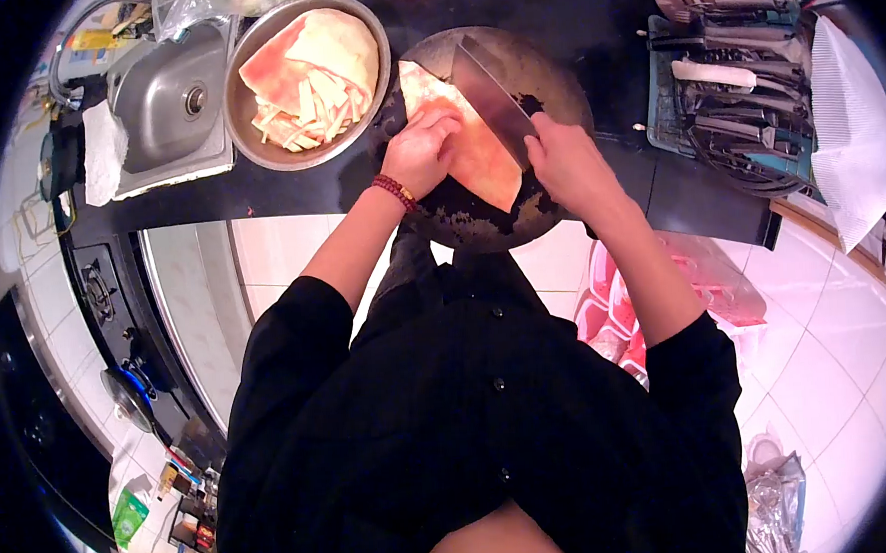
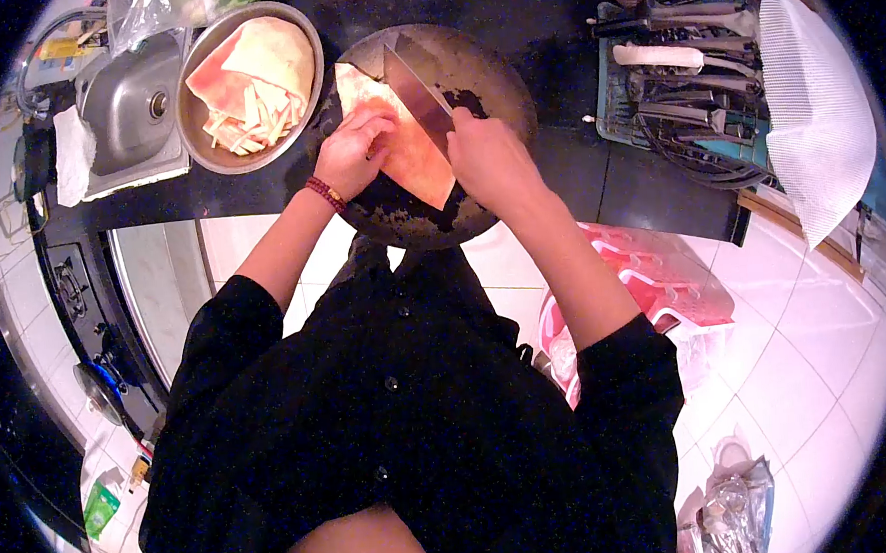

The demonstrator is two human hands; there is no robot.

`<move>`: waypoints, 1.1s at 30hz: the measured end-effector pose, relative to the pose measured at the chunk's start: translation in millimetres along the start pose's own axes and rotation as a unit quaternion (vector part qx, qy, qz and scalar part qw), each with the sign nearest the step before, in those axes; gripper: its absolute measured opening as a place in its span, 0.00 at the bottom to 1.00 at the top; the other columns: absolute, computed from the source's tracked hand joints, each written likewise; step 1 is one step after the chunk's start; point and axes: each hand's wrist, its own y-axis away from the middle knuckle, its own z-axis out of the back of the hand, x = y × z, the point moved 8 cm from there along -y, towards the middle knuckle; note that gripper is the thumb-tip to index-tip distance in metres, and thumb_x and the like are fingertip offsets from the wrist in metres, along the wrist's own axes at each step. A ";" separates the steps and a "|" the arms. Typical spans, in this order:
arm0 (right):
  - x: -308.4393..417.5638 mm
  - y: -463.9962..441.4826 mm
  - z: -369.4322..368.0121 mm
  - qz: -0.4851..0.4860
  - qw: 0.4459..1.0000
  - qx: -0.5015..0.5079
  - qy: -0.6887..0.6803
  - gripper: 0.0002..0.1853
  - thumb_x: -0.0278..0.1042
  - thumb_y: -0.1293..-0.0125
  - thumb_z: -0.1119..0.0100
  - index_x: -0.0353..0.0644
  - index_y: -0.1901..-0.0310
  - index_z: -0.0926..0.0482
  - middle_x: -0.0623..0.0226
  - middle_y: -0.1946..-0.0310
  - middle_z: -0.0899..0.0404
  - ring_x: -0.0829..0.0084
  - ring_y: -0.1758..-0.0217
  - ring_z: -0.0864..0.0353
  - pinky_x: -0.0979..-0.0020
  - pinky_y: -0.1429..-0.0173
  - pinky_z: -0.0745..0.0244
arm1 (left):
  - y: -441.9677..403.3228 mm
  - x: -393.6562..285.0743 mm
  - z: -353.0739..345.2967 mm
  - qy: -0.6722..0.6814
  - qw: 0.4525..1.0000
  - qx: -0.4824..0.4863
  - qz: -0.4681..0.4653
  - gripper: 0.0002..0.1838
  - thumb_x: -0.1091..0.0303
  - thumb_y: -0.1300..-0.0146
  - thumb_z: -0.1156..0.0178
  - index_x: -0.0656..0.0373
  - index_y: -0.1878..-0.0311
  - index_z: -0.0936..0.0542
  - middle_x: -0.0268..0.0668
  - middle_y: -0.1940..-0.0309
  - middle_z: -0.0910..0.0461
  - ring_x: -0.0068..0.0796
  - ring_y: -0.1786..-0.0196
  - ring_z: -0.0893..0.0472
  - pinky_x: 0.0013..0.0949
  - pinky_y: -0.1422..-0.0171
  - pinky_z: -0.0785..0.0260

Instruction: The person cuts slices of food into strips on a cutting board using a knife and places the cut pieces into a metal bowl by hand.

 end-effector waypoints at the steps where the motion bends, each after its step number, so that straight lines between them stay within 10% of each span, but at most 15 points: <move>1: 0.6 -0.3 -1.5 0.003 1.000 0.006 0.002 0.11 0.33 0.28 0.48 0.30 0.56 0.27 0.35 0.65 0.20 0.35 0.58 0.21 0.43 0.53 0.27 | 0.1 0.9 -0.5 0.006 1.000 0.007 0.008 0.13 0.76 0.48 0.36 0.55 0.58 0.20 0.35 0.48 0.19 0.40 0.45 0.19 0.38 0.41 0.24; 11: 0.9 -8.8 -5.0 -0.003 0.999 0.035 0.030 0.12 0.33 0.27 0.49 0.29 0.57 0.27 0.35 0.65 0.20 0.33 0.56 0.22 0.43 0.49 0.27 | 2.1 14.4 10.6 0.059 0.997 -0.027 0.044 0.12 0.79 0.46 0.40 0.56 0.58 0.18 0.38 0.55 0.17 0.42 0.50 0.17 0.38 0.45 0.23; 20: 4.0 -17.3 -1.1 0.013 0.996 0.086 -0.030 0.12 0.32 0.25 0.53 0.28 0.61 0.29 0.50 0.79 0.22 0.64 0.87 0.21 0.62 0.82 0.25 | 4.7 38.3 5.2 0.178 0.974 -0.063 0.123 0.11 0.82 0.40 0.40 0.58 0.55 0.17 0.36 0.57 0.16 0.27 0.57 0.15 0.29 0.50 0.22; 33: 8.5 -11.6 3.1 -0.049 0.990 0.088 -0.103 0.13 0.32 0.25 0.51 0.29 0.64 0.31 0.55 0.83 0.25 0.66 0.88 0.22 0.64 0.84 0.28 | 6.2 20.6 9.2 0.092 0.992 -0.073 0.046 0.11 0.81 0.48 0.39 0.56 0.62 0.20 0.36 0.55 0.18 0.44 0.50 0.19 0.39 0.47 0.24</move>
